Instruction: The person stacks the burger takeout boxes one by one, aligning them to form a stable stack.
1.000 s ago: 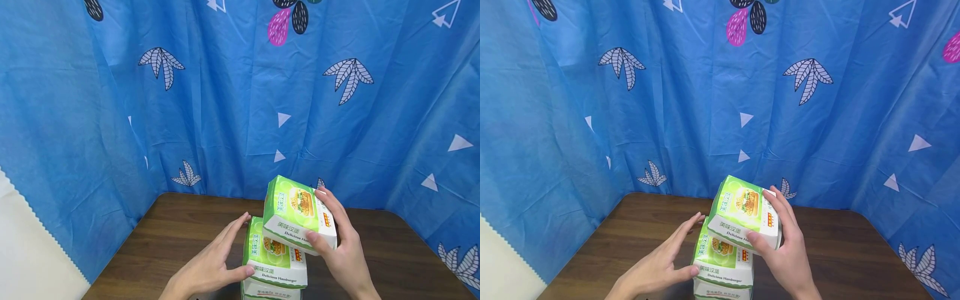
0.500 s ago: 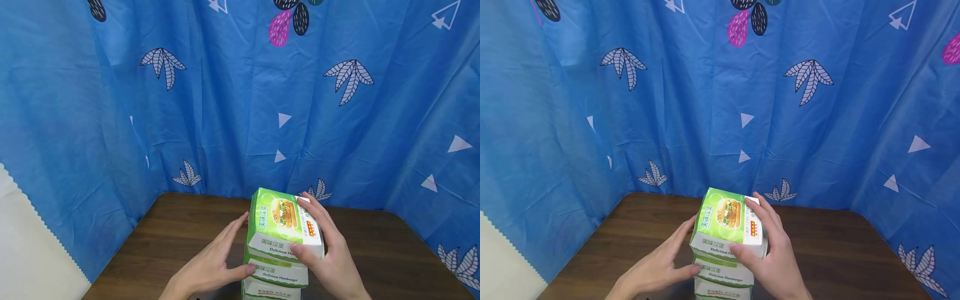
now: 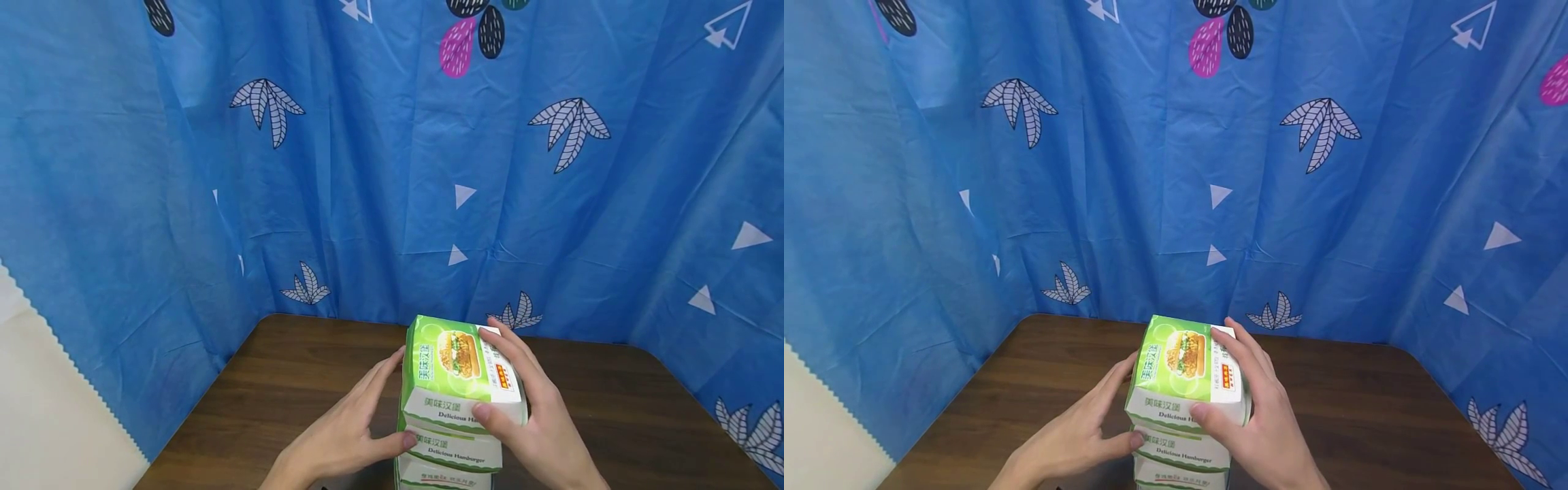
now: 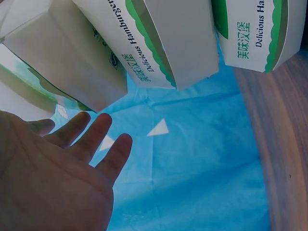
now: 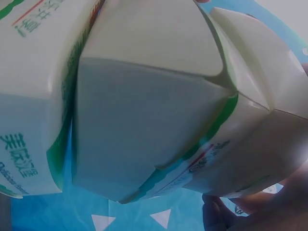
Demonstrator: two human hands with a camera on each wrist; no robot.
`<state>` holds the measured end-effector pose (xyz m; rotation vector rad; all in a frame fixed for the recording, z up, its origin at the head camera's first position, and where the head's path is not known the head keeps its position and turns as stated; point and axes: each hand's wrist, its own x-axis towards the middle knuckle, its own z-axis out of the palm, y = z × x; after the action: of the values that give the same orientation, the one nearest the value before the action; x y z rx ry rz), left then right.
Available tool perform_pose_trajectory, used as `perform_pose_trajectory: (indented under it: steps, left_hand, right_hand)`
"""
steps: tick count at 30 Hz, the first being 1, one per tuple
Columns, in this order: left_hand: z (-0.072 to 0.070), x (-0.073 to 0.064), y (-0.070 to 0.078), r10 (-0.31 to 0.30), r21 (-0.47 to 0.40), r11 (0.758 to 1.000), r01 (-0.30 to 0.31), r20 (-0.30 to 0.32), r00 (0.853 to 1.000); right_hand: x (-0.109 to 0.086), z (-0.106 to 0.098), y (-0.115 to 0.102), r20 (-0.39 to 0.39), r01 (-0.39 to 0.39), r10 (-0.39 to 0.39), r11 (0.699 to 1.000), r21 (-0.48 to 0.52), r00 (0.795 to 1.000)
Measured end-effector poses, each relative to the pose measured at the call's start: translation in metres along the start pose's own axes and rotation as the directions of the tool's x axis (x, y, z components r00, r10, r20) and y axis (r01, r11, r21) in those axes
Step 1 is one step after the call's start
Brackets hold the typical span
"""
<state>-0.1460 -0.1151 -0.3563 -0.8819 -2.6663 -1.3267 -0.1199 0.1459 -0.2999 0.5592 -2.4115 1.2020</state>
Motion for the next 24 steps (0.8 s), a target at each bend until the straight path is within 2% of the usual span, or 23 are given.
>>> perform_pose_trajectory:
  steps: [9,17,21,24]
  left_hand:
    - [0.0,-0.001,0.0,0.002,0.015,1.0,-0.002,-0.005,1.0]
    - [-0.002,-0.002,-0.001,0.002,0.015,1.0,-0.002,-0.002,1.0]
    - [-0.007,-0.004,-0.002,-0.006,0.02,1.0,0.006,0.0,1.0]
    - [-0.01,-0.005,-0.003,0.012,0.026,1.0,-0.012,-0.011,1.0]
  right_hand:
    - [0.0,-0.002,0.004,-0.014,0.095,-0.095,0.995,0.0,0.995]
    - [0.001,-0.003,0.011,-0.007,0.139,-0.139,0.99,0.022,0.99]
    - [0.0,-0.007,0.008,-0.007,0.159,-0.159,0.984,0.076,0.987]
    - [-0.001,-0.01,0.007,0.011,0.132,-0.134,0.981,0.14,0.991]
